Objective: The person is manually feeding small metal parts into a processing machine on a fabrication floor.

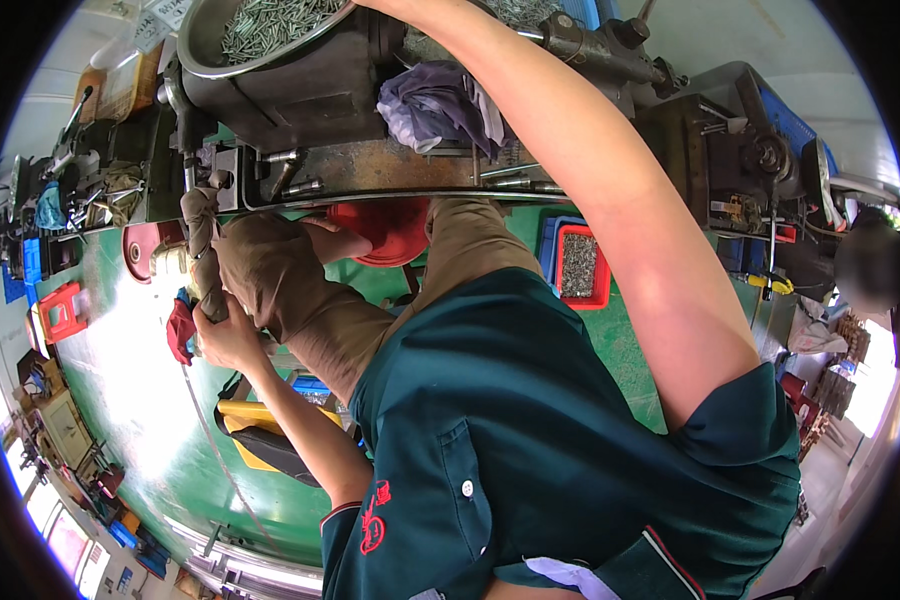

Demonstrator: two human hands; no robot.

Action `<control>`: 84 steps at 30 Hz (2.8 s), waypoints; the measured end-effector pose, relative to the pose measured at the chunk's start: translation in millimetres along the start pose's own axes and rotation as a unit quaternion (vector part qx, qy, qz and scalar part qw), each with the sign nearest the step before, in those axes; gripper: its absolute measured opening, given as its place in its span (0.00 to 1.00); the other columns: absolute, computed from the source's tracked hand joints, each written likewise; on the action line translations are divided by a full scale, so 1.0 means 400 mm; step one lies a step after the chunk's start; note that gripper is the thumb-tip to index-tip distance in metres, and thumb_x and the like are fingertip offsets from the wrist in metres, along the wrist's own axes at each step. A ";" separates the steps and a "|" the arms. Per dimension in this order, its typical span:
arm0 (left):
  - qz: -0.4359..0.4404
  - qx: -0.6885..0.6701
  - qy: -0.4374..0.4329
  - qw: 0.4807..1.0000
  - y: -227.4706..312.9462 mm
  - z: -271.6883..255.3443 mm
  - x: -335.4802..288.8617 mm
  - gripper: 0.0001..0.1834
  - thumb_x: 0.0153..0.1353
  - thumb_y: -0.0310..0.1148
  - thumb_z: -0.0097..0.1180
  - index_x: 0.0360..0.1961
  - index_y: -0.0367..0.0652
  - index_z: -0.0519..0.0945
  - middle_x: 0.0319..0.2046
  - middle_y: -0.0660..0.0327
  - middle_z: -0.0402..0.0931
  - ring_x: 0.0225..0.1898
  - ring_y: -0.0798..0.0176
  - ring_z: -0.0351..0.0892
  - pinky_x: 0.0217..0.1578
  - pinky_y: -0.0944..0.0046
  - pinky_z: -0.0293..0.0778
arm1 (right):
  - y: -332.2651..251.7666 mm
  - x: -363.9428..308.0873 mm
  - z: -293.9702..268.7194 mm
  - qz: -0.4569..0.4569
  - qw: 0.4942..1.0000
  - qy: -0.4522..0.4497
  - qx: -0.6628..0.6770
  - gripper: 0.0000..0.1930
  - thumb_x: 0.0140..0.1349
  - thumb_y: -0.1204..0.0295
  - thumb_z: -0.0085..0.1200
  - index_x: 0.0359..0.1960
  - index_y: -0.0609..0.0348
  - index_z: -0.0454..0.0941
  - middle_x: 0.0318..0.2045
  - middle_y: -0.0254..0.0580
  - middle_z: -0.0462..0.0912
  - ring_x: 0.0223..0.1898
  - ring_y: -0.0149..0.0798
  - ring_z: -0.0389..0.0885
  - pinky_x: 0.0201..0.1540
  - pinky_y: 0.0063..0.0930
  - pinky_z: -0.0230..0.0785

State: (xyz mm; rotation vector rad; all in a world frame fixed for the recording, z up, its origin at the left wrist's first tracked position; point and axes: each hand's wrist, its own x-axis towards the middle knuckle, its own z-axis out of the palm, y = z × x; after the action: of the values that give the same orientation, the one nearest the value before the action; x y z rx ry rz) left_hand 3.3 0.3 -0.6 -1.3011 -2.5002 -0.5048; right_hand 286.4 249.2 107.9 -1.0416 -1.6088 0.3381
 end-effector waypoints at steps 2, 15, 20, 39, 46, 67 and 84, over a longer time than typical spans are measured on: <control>0.000 -0.003 0.000 1.000 0.000 -0.001 0.000 0.20 0.39 0.47 0.57 0.29 0.44 0.77 0.20 0.51 0.74 0.23 0.48 0.74 0.23 0.53 0.66 | 0.001 -0.001 0.001 -0.005 1.000 0.004 0.003 0.15 0.49 0.65 0.48 0.12 0.64 0.71 0.12 0.49 0.72 0.15 0.42 0.72 0.21 0.33 0.62; -0.001 -0.004 0.002 1.000 -0.004 0.002 -0.001 0.19 0.39 0.47 0.57 0.29 0.45 0.77 0.20 0.51 0.74 0.23 0.48 0.74 0.23 0.52 0.66 | -0.004 -0.003 0.000 -0.014 1.000 0.013 0.014 0.15 0.49 0.66 0.48 0.12 0.65 0.70 0.11 0.51 0.71 0.15 0.44 0.72 0.21 0.34 0.61; 0.001 -0.003 0.005 1.000 -0.004 0.003 0.000 0.19 0.39 0.48 0.57 0.29 0.45 0.77 0.19 0.51 0.74 0.22 0.48 0.73 0.23 0.52 0.66 | -0.003 -0.003 0.001 -0.005 1.000 0.012 0.020 0.15 0.49 0.66 0.48 0.12 0.65 0.69 0.11 0.51 0.70 0.15 0.44 0.71 0.20 0.34 0.61; -0.004 0.007 -0.006 1.000 -0.008 0.006 -0.001 0.20 0.39 0.47 0.57 0.30 0.44 0.77 0.20 0.50 0.74 0.23 0.48 0.74 0.23 0.53 0.66 | 0.002 -0.005 0.006 -0.016 0.999 0.033 0.028 0.16 0.49 0.66 0.49 0.11 0.65 0.68 0.11 0.51 0.69 0.14 0.45 0.70 0.19 0.34 0.59; 0.001 0.003 -0.003 1.000 -0.005 0.004 0.003 0.20 0.39 0.47 0.57 0.29 0.44 0.77 0.20 0.51 0.74 0.23 0.48 0.74 0.23 0.53 0.66 | 0.006 0.000 0.008 -0.025 0.999 0.044 0.020 0.16 0.49 0.66 0.49 0.11 0.65 0.67 0.10 0.51 0.68 0.13 0.45 0.70 0.19 0.34 0.59; -0.004 0.000 -0.003 1.000 -0.008 0.007 0.001 0.20 0.39 0.48 0.57 0.30 0.44 0.77 0.20 0.51 0.74 0.23 0.48 0.73 0.23 0.52 0.65 | 0.011 -0.003 0.007 -0.017 0.998 0.042 0.040 0.15 0.49 0.66 0.49 0.13 0.66 0.69 0.10 0.50 0.69 0.13 0.40 0.69 0.19 0.32 0.59; 0.000 0.001 0.008 1.000 -0.007 0.006 -0.001 0.20 0.39 0.47 0.57 0.30 0.44 0.77 0.20 0.52 0.74 0.23 0.48 0.74 0.22 0.53 0.65 | 0.008 -0.006 0.007 0.014 0.997 0.031 0.067 0.15 0.50 0.67 0.49 0.13 0.66 0.69 0.08 0.44 0.69 0.12 0.32 0.66 0.18 0.29 0.58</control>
State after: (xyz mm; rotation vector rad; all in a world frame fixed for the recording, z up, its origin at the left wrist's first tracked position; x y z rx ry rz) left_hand 1.2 -0.5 -3.3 -1.2914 -2.4881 -0.5113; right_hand 285.4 250.2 103.2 -0.9641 -1.4973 0.4230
